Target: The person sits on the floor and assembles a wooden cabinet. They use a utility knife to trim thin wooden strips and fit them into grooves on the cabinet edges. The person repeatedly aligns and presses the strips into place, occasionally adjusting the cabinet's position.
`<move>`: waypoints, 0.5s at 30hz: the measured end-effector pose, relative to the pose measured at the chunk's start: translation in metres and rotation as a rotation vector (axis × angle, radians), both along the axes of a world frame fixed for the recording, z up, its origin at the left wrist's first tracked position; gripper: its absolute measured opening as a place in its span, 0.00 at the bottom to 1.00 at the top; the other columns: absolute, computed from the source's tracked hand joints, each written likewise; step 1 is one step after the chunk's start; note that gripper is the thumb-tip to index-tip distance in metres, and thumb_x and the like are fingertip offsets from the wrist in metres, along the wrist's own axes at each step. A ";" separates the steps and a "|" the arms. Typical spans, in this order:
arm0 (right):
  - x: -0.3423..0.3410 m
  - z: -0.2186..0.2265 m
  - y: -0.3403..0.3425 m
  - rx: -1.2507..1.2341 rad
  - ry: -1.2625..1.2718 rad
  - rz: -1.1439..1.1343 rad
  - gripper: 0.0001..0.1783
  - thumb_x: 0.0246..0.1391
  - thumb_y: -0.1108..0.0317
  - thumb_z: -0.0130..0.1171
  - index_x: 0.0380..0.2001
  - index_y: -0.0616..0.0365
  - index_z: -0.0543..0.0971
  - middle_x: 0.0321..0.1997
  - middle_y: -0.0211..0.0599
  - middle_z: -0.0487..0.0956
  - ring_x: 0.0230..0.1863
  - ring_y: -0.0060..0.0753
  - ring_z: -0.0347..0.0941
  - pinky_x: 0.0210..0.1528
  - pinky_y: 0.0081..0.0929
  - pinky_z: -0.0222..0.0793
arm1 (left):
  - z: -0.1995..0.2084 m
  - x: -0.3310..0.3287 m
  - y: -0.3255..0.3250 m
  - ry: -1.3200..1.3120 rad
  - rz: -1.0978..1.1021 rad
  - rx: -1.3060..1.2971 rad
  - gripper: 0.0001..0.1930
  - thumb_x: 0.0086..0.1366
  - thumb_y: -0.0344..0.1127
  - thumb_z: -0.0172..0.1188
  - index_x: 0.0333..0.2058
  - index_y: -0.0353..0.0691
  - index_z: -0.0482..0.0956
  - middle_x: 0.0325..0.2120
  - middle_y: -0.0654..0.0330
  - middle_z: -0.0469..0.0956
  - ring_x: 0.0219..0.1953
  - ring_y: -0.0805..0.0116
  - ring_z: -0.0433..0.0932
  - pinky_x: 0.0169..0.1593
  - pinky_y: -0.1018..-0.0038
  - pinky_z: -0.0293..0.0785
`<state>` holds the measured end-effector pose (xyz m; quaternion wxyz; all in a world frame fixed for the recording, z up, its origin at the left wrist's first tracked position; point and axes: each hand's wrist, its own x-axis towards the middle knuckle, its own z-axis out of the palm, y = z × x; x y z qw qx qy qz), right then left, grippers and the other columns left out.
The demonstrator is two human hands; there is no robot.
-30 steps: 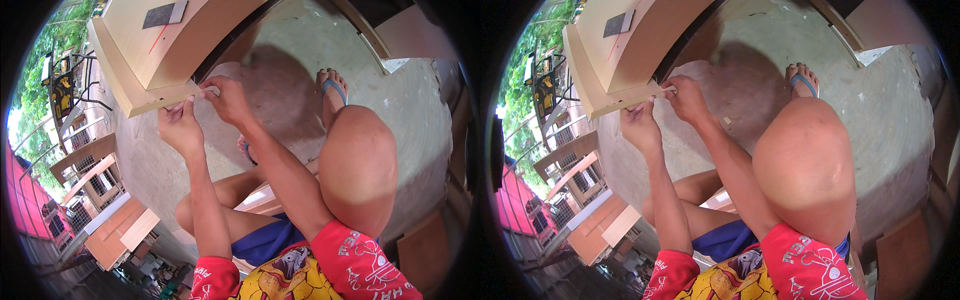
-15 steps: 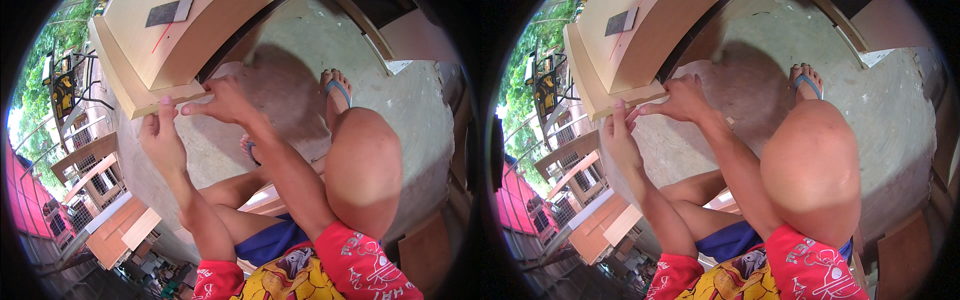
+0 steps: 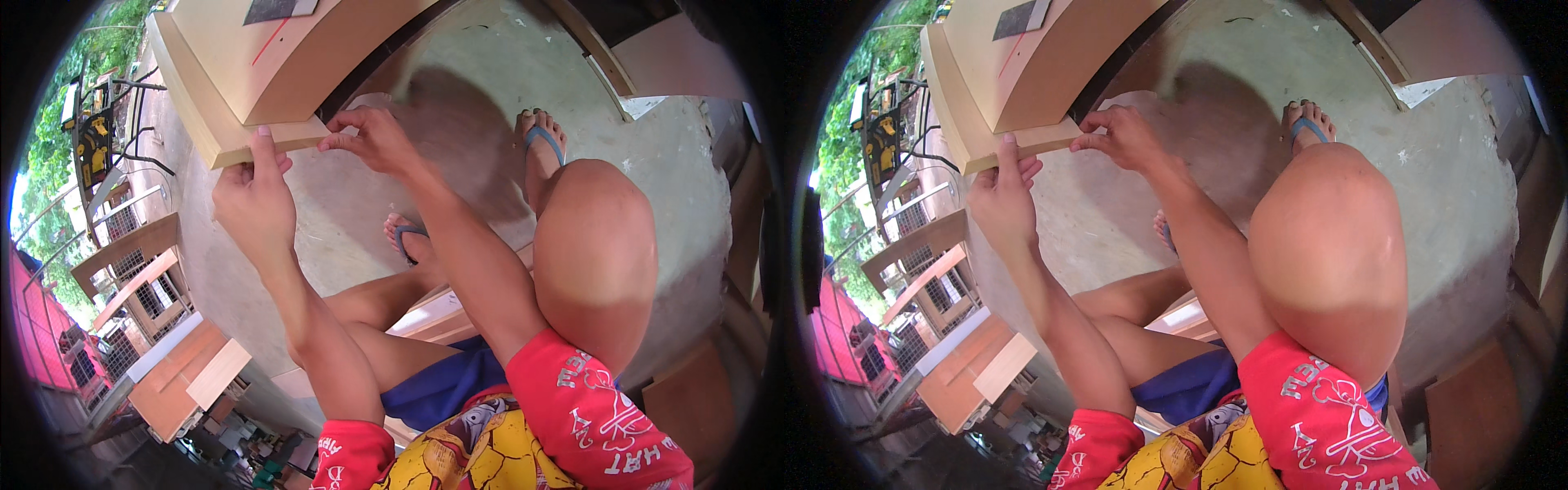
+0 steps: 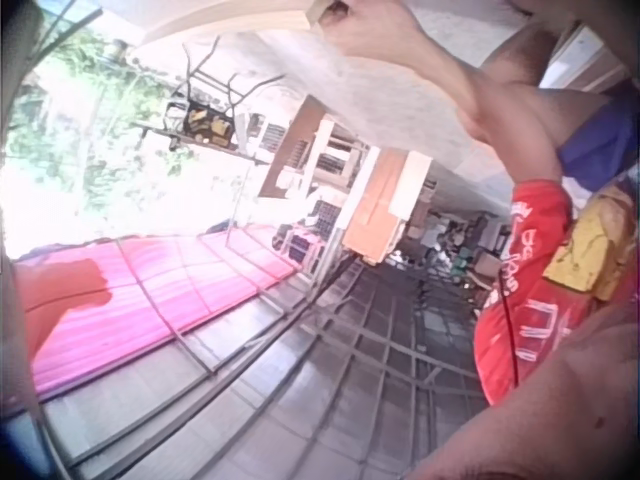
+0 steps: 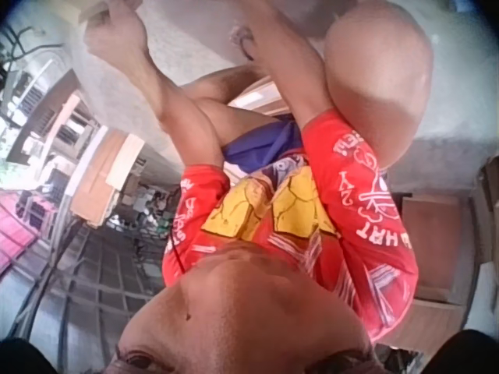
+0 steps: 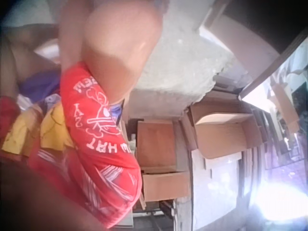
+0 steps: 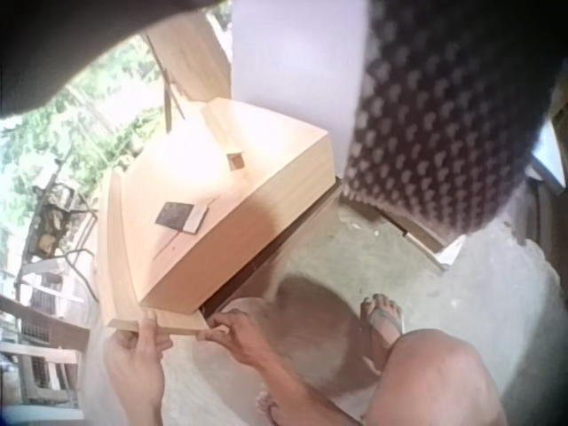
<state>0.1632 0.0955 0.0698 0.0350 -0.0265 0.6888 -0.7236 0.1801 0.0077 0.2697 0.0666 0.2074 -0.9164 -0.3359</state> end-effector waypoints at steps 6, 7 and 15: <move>0.011 -0.025 0.005 0.043 0.118 -0.091 0.16 0.57 0.59 0.78 0.45 0.53 0.91 0.35 0.43 0.86 0.32 0.44 0.79 0.40 0.41 0.75 | 0.008 0.011 -0.034 -0.050 -0.161 -0.055 0.33 0.66 0.45 0.78 0.62 0.26 0.80 0.52 0.44 0.86 0.54 0.57 0.87 0.56 0.64 0.83; 0.007 -0.030 0.011 0.048 0.169 -0.133 0.15 0.57 0.61 0.78 0.45 0.53 0.91 0.35 0.43 0.86 0.34 0.46 0.80 0.41 0.42 0.75 | 0.013 0.011 -0.040 0.007 -0.219 -0.066 0.36 0.63 0.44 0.81 0.64 0.28 0.79 0.57 0.43 0.85 0.58 0.54 0.86 0.57 0.60 0.83; 0.033 0.098 0.013 0.342 0.369 -0.156 0.15 0.52 0.70 0.82 0.41 0.59 0.87 0.43 0.43 0.84 0.43 0.45 0.81 0.47 0.38 0.78 | 0.026 -0.024 -0.105 0.533 -0.790 -0.252 0.41 0.54 0.44 0.85 0.66 0.46 0.81 0.72 0.51 0.75 0.76 0.44 0.69 0.74 0.50 0.70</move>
